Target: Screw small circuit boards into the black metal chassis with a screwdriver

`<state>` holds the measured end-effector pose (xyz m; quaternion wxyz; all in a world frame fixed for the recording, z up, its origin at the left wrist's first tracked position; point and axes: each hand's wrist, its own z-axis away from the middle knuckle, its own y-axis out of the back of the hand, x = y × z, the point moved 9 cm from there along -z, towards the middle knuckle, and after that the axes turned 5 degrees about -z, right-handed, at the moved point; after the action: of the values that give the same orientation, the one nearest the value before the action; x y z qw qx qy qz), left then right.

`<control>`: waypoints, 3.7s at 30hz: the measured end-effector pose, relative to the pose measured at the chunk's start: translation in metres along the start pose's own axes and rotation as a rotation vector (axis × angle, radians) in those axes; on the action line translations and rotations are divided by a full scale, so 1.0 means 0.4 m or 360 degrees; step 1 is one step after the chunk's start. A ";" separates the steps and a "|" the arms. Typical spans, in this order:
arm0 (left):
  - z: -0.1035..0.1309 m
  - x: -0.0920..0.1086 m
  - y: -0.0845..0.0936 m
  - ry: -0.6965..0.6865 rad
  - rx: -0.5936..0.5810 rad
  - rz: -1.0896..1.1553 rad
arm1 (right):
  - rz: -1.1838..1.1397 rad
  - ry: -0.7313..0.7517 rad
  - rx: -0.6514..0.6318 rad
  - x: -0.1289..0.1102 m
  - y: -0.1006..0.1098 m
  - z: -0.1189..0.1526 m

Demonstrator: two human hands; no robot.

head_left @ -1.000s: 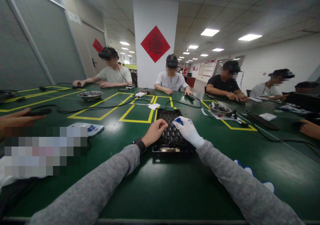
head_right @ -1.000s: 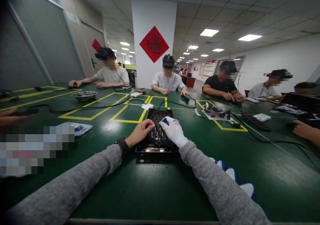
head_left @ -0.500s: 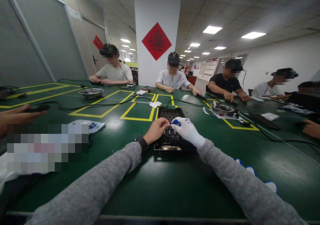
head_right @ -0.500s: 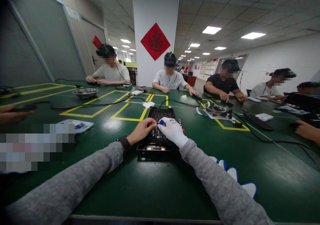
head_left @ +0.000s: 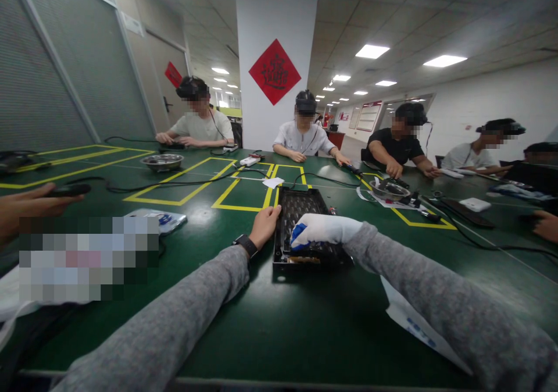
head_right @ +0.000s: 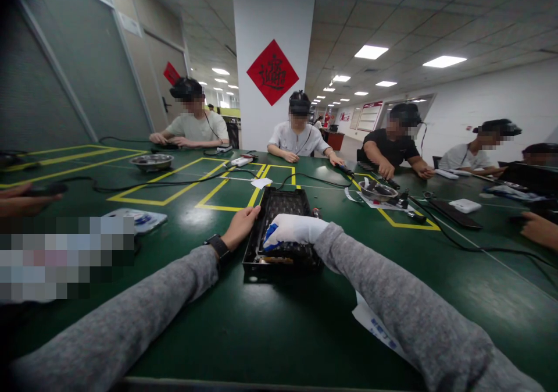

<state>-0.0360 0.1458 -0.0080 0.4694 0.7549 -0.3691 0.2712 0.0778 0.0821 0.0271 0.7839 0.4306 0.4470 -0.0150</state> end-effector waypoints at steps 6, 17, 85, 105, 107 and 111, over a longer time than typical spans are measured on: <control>0.003 0.005 -0.017 -0.0111 -0.0065 -0.0027 | 0.0216 -0.0093 -0.0129 0.004 -0.034 -0.026; 0.004 0.017 -0.018 -0.0133 -0.0079 -0.0128 | 0.0359 -0.0040 -0.0211 0.008 -0.046 -0.051; -0.003 0.003 -0.039 -0.0086 -0.0074 -0.0206 | -0.0172 -0.0608 0.1154 0.254 0.336 0.121; 0.098 0.129 0.022 -0.0375 -0.0222 0.0145 | -0.2192 0.0435 0.0693 0.090 0.119 0.019; 0.133 0.164 0.013 -0.0492 -0.0458 0.0230 | -0.1997 0.0443 0.0808 0.073 0.099 0.026; 0.173 0.188 -0.007 -0.0603 -0.0752 0.0236 | -0.1882 0.0493 0.1015 0.061 0.066 0.047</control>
<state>0.0142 0.0609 0.0191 0.5337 0.6331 -0.5569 0.0658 0.1159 0.0946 0.0316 0.4063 0.3212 0.6875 -0.5091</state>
